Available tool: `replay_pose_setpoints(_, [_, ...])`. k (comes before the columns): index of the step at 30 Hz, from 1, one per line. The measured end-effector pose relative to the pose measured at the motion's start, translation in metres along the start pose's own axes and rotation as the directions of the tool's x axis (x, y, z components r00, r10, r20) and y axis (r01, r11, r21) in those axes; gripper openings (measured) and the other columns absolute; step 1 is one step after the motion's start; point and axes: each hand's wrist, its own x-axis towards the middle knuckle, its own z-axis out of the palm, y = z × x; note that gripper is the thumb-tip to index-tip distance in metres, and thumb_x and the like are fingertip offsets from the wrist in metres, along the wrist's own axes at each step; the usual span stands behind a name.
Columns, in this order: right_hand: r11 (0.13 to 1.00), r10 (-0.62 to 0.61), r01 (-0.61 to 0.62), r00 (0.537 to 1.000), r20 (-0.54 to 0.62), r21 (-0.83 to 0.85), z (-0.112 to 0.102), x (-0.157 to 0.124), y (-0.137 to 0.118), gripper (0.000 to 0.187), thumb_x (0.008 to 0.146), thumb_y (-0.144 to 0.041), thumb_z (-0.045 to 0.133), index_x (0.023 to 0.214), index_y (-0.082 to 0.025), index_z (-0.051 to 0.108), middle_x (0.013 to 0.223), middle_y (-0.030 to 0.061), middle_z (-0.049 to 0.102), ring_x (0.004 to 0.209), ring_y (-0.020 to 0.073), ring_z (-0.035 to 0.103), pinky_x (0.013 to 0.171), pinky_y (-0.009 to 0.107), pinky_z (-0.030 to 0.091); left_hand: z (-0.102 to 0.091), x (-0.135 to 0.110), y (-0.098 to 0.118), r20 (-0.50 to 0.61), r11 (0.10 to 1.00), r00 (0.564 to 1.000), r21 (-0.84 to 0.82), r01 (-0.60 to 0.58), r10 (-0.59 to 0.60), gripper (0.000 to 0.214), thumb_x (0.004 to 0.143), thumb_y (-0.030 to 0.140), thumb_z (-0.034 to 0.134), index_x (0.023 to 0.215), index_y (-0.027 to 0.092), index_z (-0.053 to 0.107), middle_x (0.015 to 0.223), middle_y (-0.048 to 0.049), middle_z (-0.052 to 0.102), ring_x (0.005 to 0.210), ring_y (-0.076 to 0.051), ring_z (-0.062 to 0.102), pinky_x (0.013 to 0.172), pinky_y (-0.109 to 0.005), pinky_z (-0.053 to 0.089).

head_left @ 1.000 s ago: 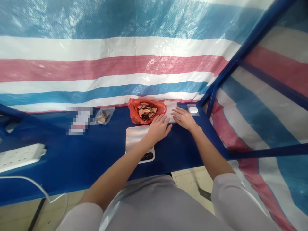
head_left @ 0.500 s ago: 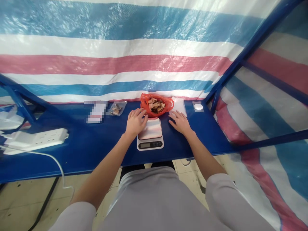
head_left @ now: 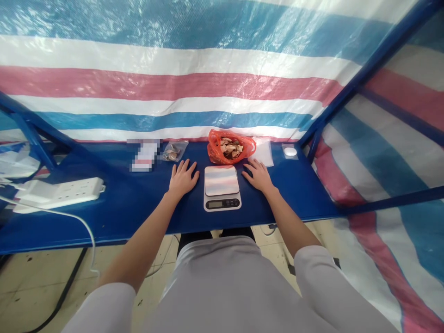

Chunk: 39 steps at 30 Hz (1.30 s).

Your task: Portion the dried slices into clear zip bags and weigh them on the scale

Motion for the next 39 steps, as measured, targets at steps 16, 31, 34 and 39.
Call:
replay_pose_setpoints(16, [1.0, 0.007, -0.007, 1.0, 0.009, 0.004, 0.001, -0.001, -0.001, 0.046, 0.102, -0.044, 0.047, 0.14, -0.024, 0.062, 0.157, 0.0089, 0.05, 0.15, 0.0313, 0.04, 0.123, 0.055, 0.03, 0.009, -0.003, -0.001, -0.069, 1.0, 0.998, -0.011, -0.014, 0.013, 0.053, 0.098, 0.039, 0.043, 0.144, 0.019, 0.059, 0.157, -0.0148, 0.048, 0.149, -0.036, 0.04, 0.123, -0.058, 0.026])
replay_pose_setpoints(31, [0.999, 0.02, -0.02, 1.0, 0.008, -0.026, 0.003, 0.002, -0.008, 0.044, 0.101, -0.041, 0.049, 0.14, -0.022, 0.062, 0.156, 0.0096, 0.052, 0.149, 0.0297, 0.041, 0.123, 0.053, 0.03, -0.038, 0.052, -0.049, -0.189, 0.993, 0.976, 0.072, -0.093, 0.105, 0.042, 0.096, 0.029, 0.042, 0.123, 0.015, 0.07, 0.137, -0.019, 0.064, 0.129, -0.037, 0.058, 0.111, -0.053, 0.04])
replay_pose_setpoints(34, [1.0, 0.021, -0.021, 1.0, 0.0, -0.022, 0.003, 0.002, -0.008, 0.045, 0.101, -0.042, 0.049, 0.139, -0.022, 0.063, 0.155, 0.0101, 0.052, 0.149, 0.0299, 0.042, 0.123, 0.053, 0.03, -0.037, 0.06, -0.058, -0.164, 0.993, 0.982, 0.087, -0.082, 0.096, 0.044, 0.095, 0.027, 0.039, 0.123, 0.015, 0.07, 0.138, -0.0195, 0.063, 0.13, -0.038, 0.057, 0.109, -0.054, 0.043])
replay_pose_setpoints(39, [1.0, 0.013, -0.013, 1.0, 0.005, -0.002, 0.002, 0.003, -0.007, 0.045, 0.101, -0.042, 0.048, 0.138, -0.022, 0.063, 0.155, 0.0101, 0.053, 0.149, 0.0299, 0.042, 0.123, 0.053, 0.03, -0.027, 0.068, -0.069, -0.113, 0.995, 0.99, 0.07, -0.078, 0.085, 0.046, 0.095, 0.027, 0.036, 0.127, 0.016, 0.068, 0.14, -0.0166, 0.062, 0.132, -0.035, 0.056, 0.11, -0.05, 0.045])
